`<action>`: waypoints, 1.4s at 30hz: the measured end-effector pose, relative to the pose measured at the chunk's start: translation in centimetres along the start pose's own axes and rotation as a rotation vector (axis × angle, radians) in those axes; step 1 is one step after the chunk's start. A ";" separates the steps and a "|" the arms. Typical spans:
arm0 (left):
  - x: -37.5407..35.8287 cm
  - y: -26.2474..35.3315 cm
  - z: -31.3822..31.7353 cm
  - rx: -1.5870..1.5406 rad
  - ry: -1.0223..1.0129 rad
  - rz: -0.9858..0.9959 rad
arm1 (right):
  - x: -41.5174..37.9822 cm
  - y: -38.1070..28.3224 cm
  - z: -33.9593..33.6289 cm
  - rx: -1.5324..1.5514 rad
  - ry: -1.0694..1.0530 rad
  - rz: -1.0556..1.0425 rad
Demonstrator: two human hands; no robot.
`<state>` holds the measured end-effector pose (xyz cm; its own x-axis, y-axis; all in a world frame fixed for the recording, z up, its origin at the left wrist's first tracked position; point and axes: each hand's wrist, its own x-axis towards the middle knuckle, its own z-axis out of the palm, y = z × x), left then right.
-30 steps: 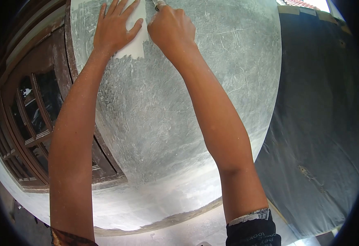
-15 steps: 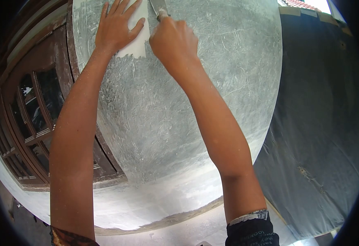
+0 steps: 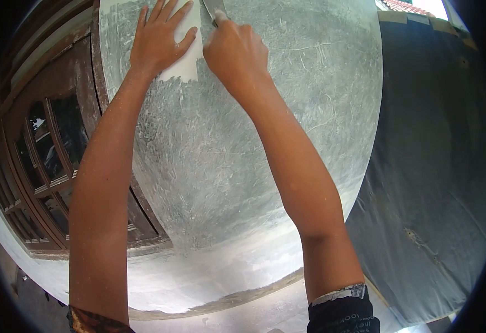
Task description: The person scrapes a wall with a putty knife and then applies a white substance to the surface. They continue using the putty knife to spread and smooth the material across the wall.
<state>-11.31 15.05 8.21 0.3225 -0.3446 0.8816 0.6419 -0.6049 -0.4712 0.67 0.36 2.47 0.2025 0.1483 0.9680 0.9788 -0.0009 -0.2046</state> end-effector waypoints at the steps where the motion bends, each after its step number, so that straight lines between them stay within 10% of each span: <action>1: 0.0 0.0 0.0 0.004 0.002 0.005 | 0.6 0.0 0.1 0.001 -0.001 0.003; 42: -0.2 0.0 -0.1 -0.008 0.014 0.019 | -1.5 -1.2 0.5 -0.022 -0.021 0.090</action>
<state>-11.48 15.07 8.00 0.3247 -0.3663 0.8720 0.6302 -0.6037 -0.4882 -0.85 0.68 1.24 0.2897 0.1673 0.9424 0.9570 -0.0366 -0.2877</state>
